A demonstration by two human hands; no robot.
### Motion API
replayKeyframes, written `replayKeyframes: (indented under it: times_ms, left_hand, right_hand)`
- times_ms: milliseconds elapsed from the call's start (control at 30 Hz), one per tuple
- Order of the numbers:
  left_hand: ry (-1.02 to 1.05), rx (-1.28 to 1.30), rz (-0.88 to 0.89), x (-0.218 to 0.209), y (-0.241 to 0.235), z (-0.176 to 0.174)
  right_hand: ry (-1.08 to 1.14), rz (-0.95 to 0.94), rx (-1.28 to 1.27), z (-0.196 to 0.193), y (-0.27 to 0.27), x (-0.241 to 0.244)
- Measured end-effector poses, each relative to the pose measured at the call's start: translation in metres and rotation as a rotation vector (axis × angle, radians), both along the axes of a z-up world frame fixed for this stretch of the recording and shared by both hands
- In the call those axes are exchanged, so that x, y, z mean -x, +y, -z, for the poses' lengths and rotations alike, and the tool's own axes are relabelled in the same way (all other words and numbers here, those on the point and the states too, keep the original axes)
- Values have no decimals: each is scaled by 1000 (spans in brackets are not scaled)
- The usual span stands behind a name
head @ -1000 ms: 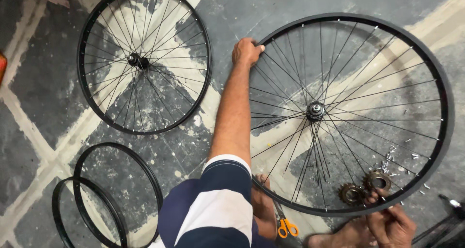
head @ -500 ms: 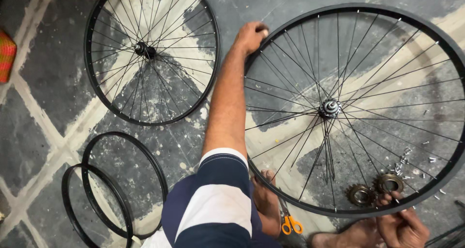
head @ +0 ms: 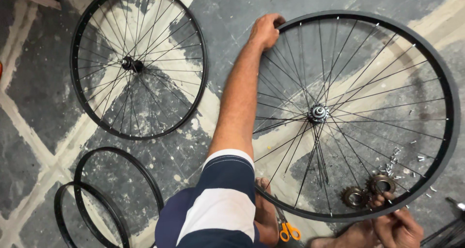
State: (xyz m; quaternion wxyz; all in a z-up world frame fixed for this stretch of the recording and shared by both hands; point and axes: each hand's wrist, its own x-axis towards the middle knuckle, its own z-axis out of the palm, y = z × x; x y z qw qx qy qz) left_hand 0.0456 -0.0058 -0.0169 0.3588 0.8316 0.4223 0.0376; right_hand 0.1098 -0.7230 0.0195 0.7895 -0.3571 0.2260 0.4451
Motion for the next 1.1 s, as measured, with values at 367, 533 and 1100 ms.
replayKeyframes:
  times_ms: [367, 533, 1100]
  left_hand:
    - [-60, 139, -36, -2, 8, -9]
    - [-87, 177, -58, -4, 5, -1]
    - [6, -164, 161, -78, -32, -16]
  right_hand:
    - [-61, 51, 121, 6, 8, 3]
    - [-39, 38, 104, 6, 7, 3]
    - [-7, -38, 84, 4, 5, 3]
